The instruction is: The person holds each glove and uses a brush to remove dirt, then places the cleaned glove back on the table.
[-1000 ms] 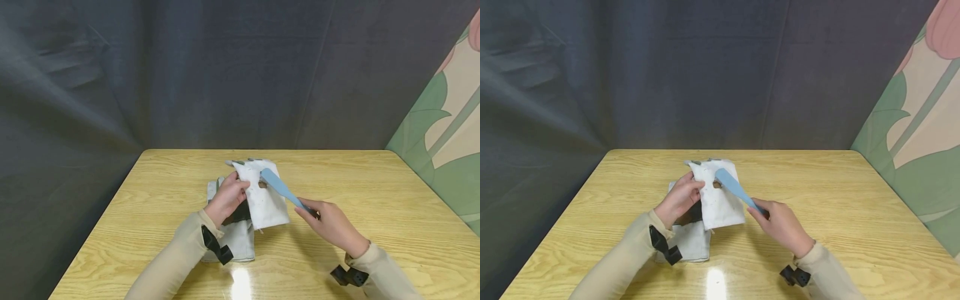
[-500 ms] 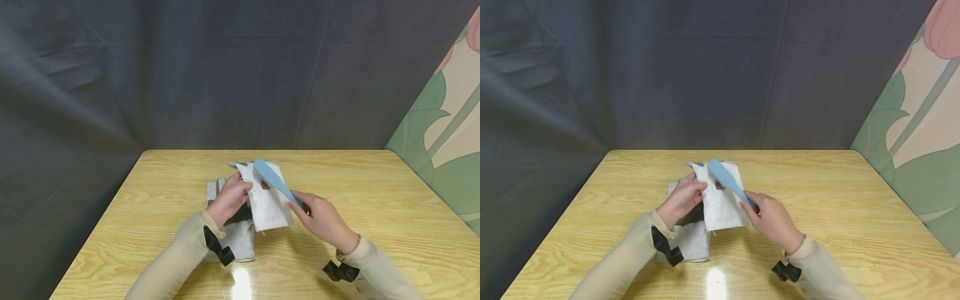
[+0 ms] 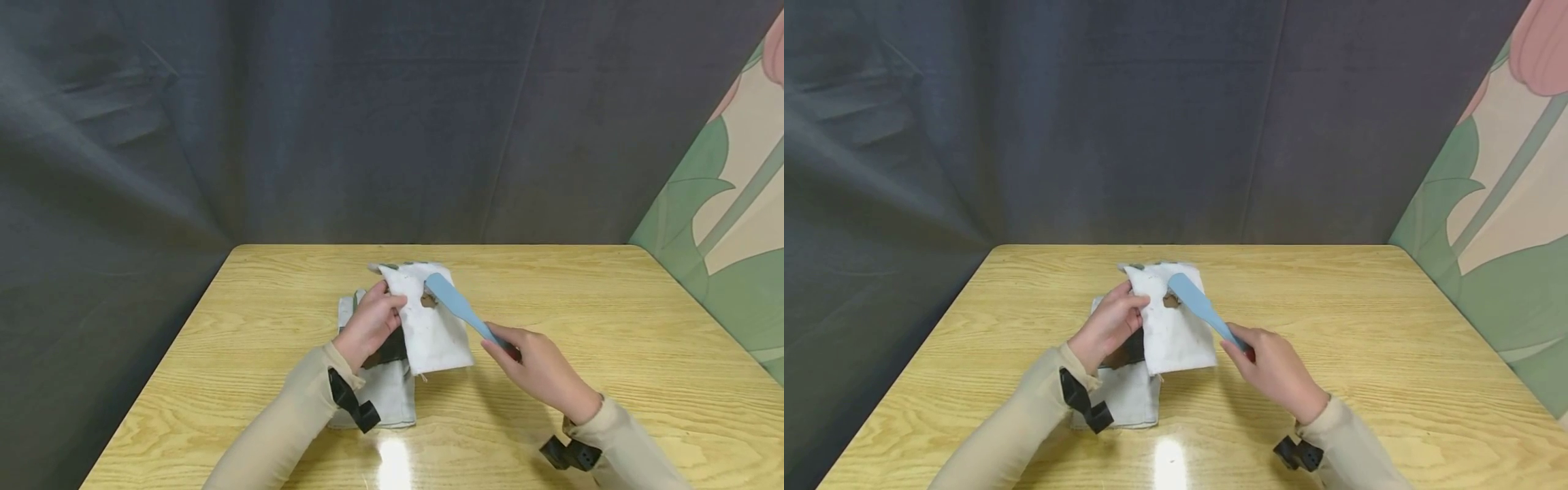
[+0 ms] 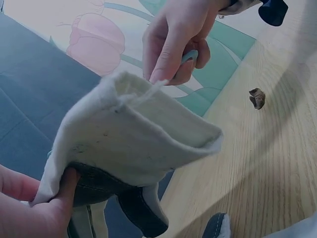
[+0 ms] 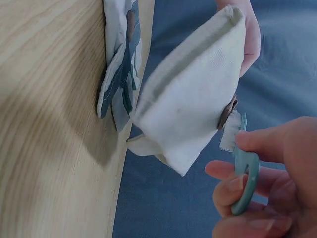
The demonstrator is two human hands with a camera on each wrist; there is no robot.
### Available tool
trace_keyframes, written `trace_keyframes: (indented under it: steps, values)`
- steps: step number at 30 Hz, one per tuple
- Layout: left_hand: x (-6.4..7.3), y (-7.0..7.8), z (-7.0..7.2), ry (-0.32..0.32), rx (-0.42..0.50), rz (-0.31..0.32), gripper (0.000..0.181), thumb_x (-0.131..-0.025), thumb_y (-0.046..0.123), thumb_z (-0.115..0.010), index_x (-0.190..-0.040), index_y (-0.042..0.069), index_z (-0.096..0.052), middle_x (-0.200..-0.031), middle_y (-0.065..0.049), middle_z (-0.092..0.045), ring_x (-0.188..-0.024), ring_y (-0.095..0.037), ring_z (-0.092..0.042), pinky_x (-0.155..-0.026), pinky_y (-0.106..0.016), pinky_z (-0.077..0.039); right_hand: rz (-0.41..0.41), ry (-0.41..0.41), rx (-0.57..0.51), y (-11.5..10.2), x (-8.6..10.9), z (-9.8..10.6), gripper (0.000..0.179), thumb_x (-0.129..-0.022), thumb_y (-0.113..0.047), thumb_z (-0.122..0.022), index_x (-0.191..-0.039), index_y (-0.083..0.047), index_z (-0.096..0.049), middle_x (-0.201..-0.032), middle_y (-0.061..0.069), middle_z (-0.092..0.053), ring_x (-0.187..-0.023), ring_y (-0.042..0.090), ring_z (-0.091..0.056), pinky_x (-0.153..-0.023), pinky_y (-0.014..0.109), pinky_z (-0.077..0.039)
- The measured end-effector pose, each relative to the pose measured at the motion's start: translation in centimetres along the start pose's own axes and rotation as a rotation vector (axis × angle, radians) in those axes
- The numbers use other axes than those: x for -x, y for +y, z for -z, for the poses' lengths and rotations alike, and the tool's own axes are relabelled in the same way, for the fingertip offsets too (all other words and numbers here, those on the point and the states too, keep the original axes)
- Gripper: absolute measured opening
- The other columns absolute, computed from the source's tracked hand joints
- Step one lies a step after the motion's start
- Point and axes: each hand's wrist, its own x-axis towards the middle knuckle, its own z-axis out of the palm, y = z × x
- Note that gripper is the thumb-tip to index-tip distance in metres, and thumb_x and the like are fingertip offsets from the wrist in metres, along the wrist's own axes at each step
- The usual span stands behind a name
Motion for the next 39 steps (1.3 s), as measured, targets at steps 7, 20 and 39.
trace_keyframes:
  steps: [7, 20, 39]
  values:
    - [0.0, -0.1, 0.1, -0.017, -0.008, -0.002, 0.062, -0.092, -0.004, -0.038, -0.148, 0.009, -0.016, -0.132, -0.010, -0.044, -0.096, -0.008, -0.048, -0.079, -0.021, -0.042, 0.054, 0.060, -0.005, -0.2, -0.1, 0.4, 0.035, -0.094, -0.022, -0.055, -0.121, -0.001, -0.060, -0.057, -0.007, -0.040, -0.045, -0.001, -0.027, -0.041, 0.019, -0.030]
    - [0.3, -0.3, -0.1, -0.033, -0.004, -0.004, 0.061, -0.093, -0.002, -0.039, -0.148, 0.011, -0.017, -0.130, -0.009, -0.047, -0.093, -0.007, -0.051, -0.074, -0.020, -0.041, 0.032, -0.005, -0.028, -1.1, -1.6, -0.5, 0.036, -0.095, -0.025, -0.054, -0.122, -0.001, -0.060, -0.055, -0.004, -0.039, -0.044, 0.001, -0.026, -0.042, 0.019, -0.029]
    - [0.1, -0.1, 0.2, -0.029, 0.002, -0.022, 0.055, -0.092, -0.003, -0.039, -0.144, 0.009, -0.025, -0.127, -0.009, -0.048, -0.098, -0.008, -0.053, -0.078, -0.021, -0.046, 0.032, 0.065, -0.012, -0.5, -0.5, 0.2, 0.033, -0.095, -0.024, -0.054, -0.120, -0.003, -0.061, -0.055, -0.006, -0.039, -0.044, 0.000, -0.027, -0.042, 0.020, -0.030]
